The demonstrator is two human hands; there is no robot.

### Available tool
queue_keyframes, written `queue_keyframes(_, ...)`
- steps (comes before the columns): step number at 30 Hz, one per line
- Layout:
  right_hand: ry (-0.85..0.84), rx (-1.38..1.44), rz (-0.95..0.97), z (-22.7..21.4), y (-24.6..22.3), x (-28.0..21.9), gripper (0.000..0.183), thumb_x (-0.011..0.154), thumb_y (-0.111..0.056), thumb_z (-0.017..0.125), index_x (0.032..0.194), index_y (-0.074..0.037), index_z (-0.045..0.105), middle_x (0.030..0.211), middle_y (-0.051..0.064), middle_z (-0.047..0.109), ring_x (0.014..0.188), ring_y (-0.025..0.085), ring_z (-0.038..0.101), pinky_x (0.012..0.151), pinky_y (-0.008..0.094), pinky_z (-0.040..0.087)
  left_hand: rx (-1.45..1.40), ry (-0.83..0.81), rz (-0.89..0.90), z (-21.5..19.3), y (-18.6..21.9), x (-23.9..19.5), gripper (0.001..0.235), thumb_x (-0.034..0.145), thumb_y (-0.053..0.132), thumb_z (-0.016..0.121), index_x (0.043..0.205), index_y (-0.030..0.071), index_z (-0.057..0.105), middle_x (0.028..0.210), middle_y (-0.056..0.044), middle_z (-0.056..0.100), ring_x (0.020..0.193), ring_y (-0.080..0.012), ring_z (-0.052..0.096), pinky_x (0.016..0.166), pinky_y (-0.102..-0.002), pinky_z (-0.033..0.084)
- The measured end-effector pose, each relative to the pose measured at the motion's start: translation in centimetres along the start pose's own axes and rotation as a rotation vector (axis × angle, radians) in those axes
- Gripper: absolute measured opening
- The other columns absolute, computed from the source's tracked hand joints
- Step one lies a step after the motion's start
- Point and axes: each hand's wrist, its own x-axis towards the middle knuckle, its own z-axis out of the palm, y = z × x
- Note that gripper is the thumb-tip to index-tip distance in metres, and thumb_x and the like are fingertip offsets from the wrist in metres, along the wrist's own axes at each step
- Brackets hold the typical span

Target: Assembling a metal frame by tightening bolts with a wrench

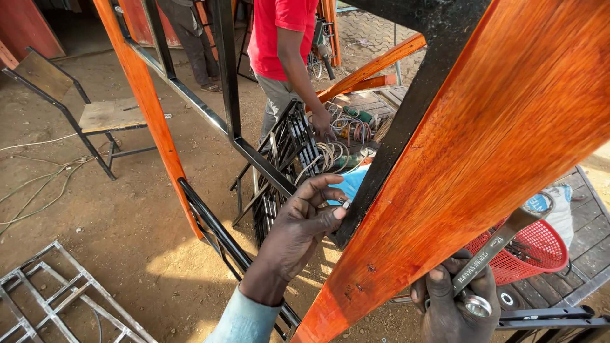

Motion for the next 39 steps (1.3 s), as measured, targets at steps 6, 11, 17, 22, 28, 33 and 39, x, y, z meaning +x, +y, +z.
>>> queue_keyframes(6, -0.023, 0.075, -0.067, -0.1, 0.5, -0.2, 0.020, 0.090, -0.007, 0.070, 0.097, -0.002, 0.052, 0.093, 0.016, 0.058, 0.046, 0.020, 0.053, 0.039, 0.028, 0.046, -0.042, 0.085, -0.056, 1.1, 1.1, -0.2, 0.040, 0.091, -0.004, 0.068, 0.130, 0.004, 0.058, 0.110, -0.012, 0.066, 0.096, -0.0170, 0.065, 0.086, -0.027, 0.057)
queue_keyframes(11, -0.066, 0.147, -0.067, 0.3, 0.1, -0.3, 0.020, 0.088, -0.006, 0.070, 0.094, -0.006, 0.051, 0.076, 0.009, 0.049, 0.044, 0.017, 0.050, 0.038, 0.026, 0.044, 0.051, 0.078, -0.019, 1.3, 1.2, -0.1, 0.041, 0.089, -0.003, 0.072, 0.126, 0.011, 0.061, 0.110, -0.011, 0.069, 0.099, -0.0149, 0.061, 0.084, -0.025, 0.050)
queue_keyframes(17, -0.036, 0.118, -0.032, 0.6, -0.2, -0.9, 0.022, 0.087, -0.010, 0.073, 0.096, -0.003, 0.054, 0.090, 0.010, 0.058, 0.046, 0.017, 0.052, 0.039, 0.025, 0.043, -0.120, -0.077, -0.023, -0.5, 1.3, -0.8, 0.063, 0.079, -0.030, 0.051, 0.129, 0.008, 0.054, 0.127, -0.022, 0.064, 0.105, -0.0199, 0.060, 0.086, -0.029, 0.052)
queue_keyframes(22, -0.027, 0.127, -0.031, 0.1, 0.1, -1.2, 0.023, 0.086, -0.011, 0.074, 0.098, -0.003, 0.055, 0.100, 0.015, 0.064, 0.044, 0.018, 0.053, 0.038, 0.026, 0.043, -0.001, 0.123, -0.100, 0.7, 1.4, -0.7, 0.041, 0.088, -0.006, 0.069, 0.126, 0.006, 0.058, 0.109, -0.015, 0.066, 0.103, -0.0231, 0.062, 0.092, -0.032, 0.052)
queue_keyframes(28, 0.003, 0.052, 0.013, -0.2, 0.1, -1.2, 0.018, 0.089, -0.012, 0.072, 0.096, -0.004, 0.057, 0.077, 0.009, 0.060, 0.041, 0.018, 0.053, 0.035, 0.026, 0.042, -0.029, 0.019, 0.033, -0.3, 0.3, -0.9, 0.031, 0.089, -0.009, 0.070, 0.117, 0.005, 0.065, 0.107, -0.012, 0.069, 0.101, -0.0151, 0.063, 0.087, -0.023, 0.049)
queue_keyframes(33, -0.017, 0.045, 0.044, -0.6, 0.1, -1.1, 0.018, 0.088, -0.012, 0.072, 0.096, -0.007, 0.057, 0.066, 0.007, 0.056, 0.039, 0.019, 0.053, 0.031, 0.028, 0.036, 0.040, 0.067, -0.046, 0.2, 1.1, -1.2, 0.046, 0.085, -0.030, 0.056, 0.114, 0.004, 0.063, 0.113, -0.013, 0.067, 0.113, -0.0226, 0.063, 0.089, -0.031, 0.056)
queue_keyframes(39, -0.030, 0.081, 0.000, -0.3, 0.2, -1.3, 0.018, 0.090, -0.012, 0.072, 0.098, -0.007, 0.056, 0.076, 0.005, 0.057, 0.041, 0.017, 0.052, 0.033, 0.026, 0.036, -0.058, -0.026, 0.077, -0.7, -0.1, -1.4, 0.032, 0.096, -0.002, 0.065, 0.127, 0.001, 0.057, 0.113, -0.017, 0.069, 0.098, -0.0165, 0.065, 0.087, -0.025, 0.051)
